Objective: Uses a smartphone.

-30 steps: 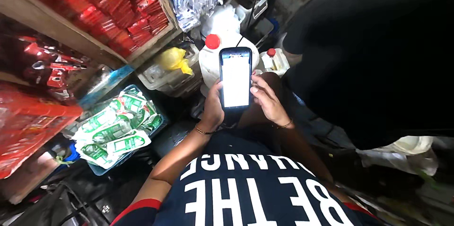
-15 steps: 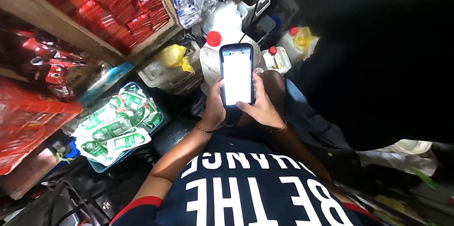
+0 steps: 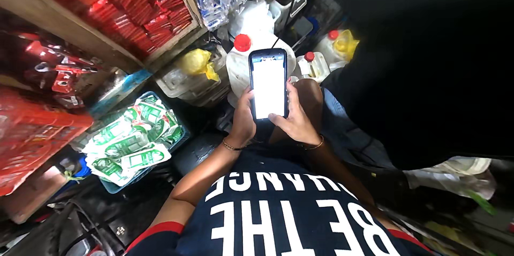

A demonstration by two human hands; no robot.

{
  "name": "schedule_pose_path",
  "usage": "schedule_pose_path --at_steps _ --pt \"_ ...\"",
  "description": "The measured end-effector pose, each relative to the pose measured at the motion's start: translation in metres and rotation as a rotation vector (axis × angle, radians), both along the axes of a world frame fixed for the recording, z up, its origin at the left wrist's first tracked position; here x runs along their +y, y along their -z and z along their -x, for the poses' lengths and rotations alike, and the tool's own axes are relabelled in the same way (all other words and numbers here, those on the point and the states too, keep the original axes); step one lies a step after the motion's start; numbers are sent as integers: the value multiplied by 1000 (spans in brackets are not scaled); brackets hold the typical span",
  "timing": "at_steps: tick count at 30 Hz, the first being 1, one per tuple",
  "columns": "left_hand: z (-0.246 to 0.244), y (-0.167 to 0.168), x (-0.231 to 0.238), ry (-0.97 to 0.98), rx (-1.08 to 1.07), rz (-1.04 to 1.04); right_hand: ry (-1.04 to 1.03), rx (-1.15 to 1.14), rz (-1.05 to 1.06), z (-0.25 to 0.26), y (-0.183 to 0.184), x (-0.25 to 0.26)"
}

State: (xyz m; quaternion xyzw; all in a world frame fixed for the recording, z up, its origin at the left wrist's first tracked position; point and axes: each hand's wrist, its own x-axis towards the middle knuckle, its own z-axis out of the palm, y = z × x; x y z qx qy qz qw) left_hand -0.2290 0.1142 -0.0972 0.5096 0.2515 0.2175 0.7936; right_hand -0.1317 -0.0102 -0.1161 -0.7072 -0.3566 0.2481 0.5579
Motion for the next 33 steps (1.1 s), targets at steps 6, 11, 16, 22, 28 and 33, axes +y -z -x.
schedule_pose_path --at_steps 6,11,16,22,28,33 --pt "1 -1 -1 -8 -7 22 21 -51 49 3 -1 0" --pt "3 1 -1 -3 -1 6 20 -57 44 4 -1 1" --pt "5 -1 1 -13 -2 27 5 -51 13 5 -2 5" --pt "5 0 2 -12 -7 35 14 -92 51 5 -3 6" --pt "3 2 2 6 14 -1 45 -106 98 4 0 4" --pt "4 0 3 18 23 18 35 -57 69 4 0 5"
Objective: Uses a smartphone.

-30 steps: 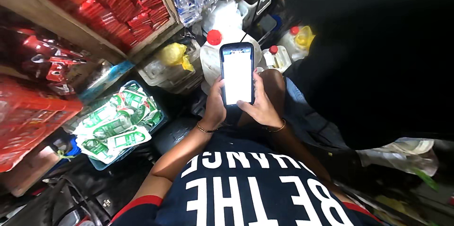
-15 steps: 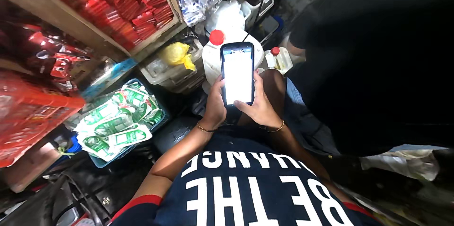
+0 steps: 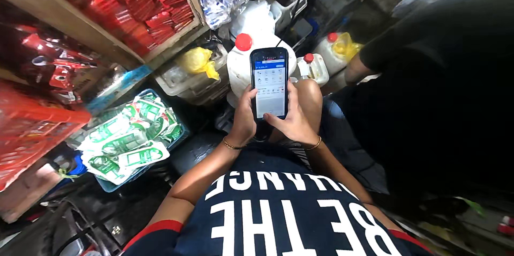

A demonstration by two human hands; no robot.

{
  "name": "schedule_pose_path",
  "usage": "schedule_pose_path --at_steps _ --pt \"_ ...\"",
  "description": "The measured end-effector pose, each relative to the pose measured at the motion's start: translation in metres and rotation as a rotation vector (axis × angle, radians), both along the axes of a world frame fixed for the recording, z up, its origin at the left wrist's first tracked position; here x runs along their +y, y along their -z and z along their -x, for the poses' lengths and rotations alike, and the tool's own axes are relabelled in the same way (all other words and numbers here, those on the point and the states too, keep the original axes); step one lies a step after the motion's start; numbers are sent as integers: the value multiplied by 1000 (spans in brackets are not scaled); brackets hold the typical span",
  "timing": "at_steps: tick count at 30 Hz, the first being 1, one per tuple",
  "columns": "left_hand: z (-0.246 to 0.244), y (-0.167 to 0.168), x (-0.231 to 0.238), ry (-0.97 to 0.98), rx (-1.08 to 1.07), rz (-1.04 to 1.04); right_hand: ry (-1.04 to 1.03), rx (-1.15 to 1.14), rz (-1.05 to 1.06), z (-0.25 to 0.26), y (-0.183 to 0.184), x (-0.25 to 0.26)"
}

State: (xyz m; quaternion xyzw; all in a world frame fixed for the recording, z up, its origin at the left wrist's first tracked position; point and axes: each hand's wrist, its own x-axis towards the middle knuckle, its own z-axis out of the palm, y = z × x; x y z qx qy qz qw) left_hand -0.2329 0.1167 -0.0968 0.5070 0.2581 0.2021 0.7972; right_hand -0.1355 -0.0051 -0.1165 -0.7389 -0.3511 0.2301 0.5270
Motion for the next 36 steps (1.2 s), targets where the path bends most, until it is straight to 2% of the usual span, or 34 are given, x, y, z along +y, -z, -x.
schedule_pose_path --at_steps 8,36 --pt "0 4 2 2 -40 -8 -36 17 -65 -1 0 0" --pt "0 0 -3 -29 2 -1 -53 63 -66 -5 7 -9"
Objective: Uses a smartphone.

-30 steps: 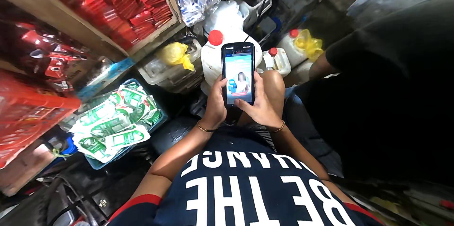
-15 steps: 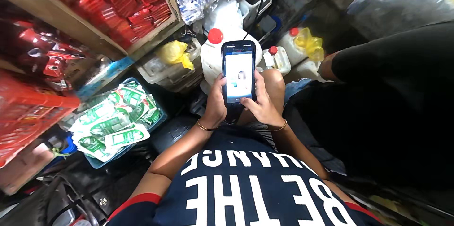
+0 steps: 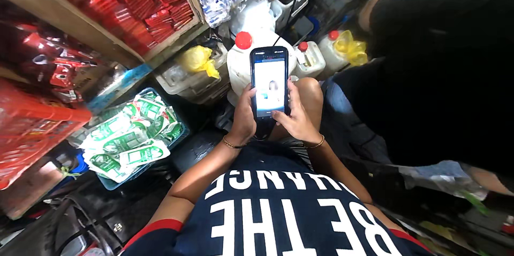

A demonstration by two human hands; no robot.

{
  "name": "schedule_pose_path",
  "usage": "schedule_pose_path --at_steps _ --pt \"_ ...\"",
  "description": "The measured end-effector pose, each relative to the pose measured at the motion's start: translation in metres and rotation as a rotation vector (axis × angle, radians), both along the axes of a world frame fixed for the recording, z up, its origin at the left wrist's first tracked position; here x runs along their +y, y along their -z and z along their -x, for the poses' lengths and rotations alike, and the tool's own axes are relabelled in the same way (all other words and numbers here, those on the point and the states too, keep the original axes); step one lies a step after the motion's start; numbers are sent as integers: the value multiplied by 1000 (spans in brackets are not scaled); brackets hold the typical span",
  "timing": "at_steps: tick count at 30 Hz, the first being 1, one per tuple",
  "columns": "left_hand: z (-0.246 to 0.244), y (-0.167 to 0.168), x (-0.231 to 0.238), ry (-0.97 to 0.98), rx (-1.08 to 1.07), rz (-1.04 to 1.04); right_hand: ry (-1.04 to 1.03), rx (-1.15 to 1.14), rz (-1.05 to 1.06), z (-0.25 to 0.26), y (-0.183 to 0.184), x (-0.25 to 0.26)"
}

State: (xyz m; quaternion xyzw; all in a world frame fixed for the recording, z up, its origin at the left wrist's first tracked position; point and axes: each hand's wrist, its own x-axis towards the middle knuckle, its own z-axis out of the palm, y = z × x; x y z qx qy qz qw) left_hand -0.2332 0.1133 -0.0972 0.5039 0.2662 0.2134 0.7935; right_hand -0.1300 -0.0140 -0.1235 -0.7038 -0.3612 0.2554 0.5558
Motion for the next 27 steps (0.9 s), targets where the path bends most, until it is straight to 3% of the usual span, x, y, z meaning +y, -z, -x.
schedule_pose_path --at_steps 27 --pt "5 0 -4 12 6 -56 24 -12 22 5 -4 -3"
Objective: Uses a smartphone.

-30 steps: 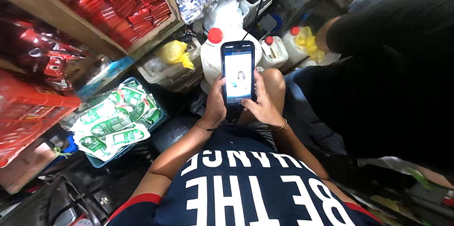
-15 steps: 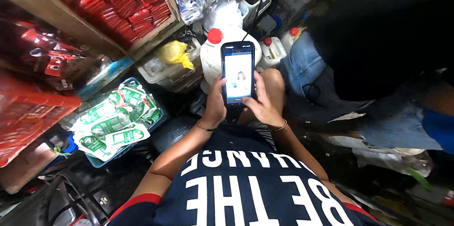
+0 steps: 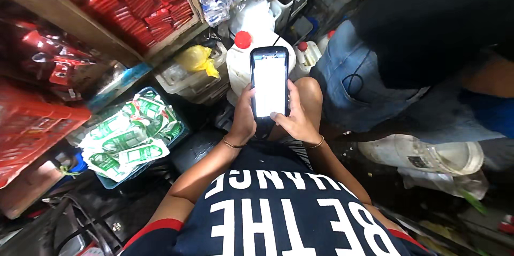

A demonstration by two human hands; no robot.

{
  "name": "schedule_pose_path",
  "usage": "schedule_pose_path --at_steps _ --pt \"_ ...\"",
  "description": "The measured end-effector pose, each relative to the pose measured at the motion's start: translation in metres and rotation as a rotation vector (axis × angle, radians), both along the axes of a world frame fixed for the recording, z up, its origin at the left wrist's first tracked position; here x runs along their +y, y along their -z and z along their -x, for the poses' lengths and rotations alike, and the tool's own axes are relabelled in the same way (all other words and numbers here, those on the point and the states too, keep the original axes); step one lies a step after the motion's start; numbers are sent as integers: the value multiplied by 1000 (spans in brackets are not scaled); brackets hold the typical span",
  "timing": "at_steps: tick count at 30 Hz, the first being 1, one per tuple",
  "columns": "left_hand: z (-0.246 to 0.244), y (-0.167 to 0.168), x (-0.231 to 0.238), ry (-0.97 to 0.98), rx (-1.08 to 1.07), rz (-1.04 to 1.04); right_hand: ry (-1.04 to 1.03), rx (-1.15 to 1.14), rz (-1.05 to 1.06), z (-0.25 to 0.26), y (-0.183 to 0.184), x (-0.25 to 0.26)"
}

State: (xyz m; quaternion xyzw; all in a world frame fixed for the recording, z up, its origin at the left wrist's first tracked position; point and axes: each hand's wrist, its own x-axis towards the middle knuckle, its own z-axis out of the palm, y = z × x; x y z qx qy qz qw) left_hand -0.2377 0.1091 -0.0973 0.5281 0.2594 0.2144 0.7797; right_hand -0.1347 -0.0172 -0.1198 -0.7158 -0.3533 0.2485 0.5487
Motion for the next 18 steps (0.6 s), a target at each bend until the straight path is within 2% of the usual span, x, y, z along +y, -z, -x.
schedule_pose_path --at_steps 8,14,18 --pt "-1 -2 1 -5 4 41 41 -85 65 6 -4 4" --pt "0 -2 0 -11 7 19 23 -72 -12 6 -2 5" --pt "0 -2 1 1 2 2 40 -130 16 7 -3 5"
